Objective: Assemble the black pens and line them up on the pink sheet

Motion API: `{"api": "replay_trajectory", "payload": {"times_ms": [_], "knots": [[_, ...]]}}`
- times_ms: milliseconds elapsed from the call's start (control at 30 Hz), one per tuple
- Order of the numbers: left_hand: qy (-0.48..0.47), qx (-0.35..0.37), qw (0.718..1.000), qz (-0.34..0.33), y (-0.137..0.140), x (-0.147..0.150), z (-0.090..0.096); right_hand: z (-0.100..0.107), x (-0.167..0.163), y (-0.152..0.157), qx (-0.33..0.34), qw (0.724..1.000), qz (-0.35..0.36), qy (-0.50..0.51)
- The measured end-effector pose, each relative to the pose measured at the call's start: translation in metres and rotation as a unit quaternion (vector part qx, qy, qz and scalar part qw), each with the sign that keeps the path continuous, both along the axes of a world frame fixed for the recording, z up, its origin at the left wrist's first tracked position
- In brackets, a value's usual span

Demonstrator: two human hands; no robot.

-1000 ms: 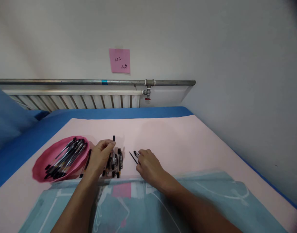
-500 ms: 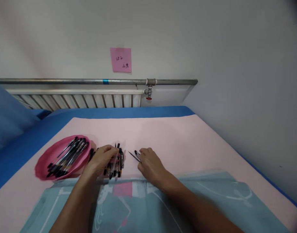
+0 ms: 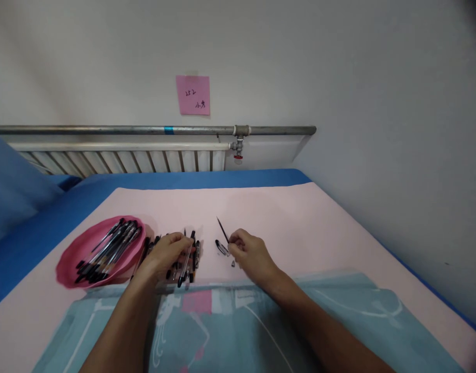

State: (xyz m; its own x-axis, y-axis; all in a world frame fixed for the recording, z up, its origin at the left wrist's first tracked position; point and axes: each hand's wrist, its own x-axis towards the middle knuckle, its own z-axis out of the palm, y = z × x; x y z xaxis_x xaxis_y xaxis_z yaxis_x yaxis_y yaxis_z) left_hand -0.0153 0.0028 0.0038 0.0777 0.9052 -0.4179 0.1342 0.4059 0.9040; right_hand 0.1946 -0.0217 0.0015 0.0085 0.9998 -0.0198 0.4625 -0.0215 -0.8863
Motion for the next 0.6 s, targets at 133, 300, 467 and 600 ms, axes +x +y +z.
{"api": "replay_trajectory", "payload": {"times_ms": [133, 300, 467, 600], "knots": [[-0.001, 0.007, 1.000, -0.012, -0.001, 0.003, 0.001, -0.001, 0.001, 0.001, 0.006, 0.998, -0.010, 0.063], [0.018, 0.013, 0.999, -0.028, -0.002, 0.007, 0.002, -0.002, 0.002, 0.001, -0.002, 0.995, -0.013, 0.098], [-0.010, 0.002, 0.999, -0.035, -0.007, 0.012, 0.010, 0.002, 0.002, 0.001, 0.011, 0.984, -0.025, 0.178], [-0.061, 0.028, 0.993, -0.094, -0.016, 0.024, 0.018, 0.012, 0.003, 0.001, 0.019, 0.941, -0.050, 0.335]]}}
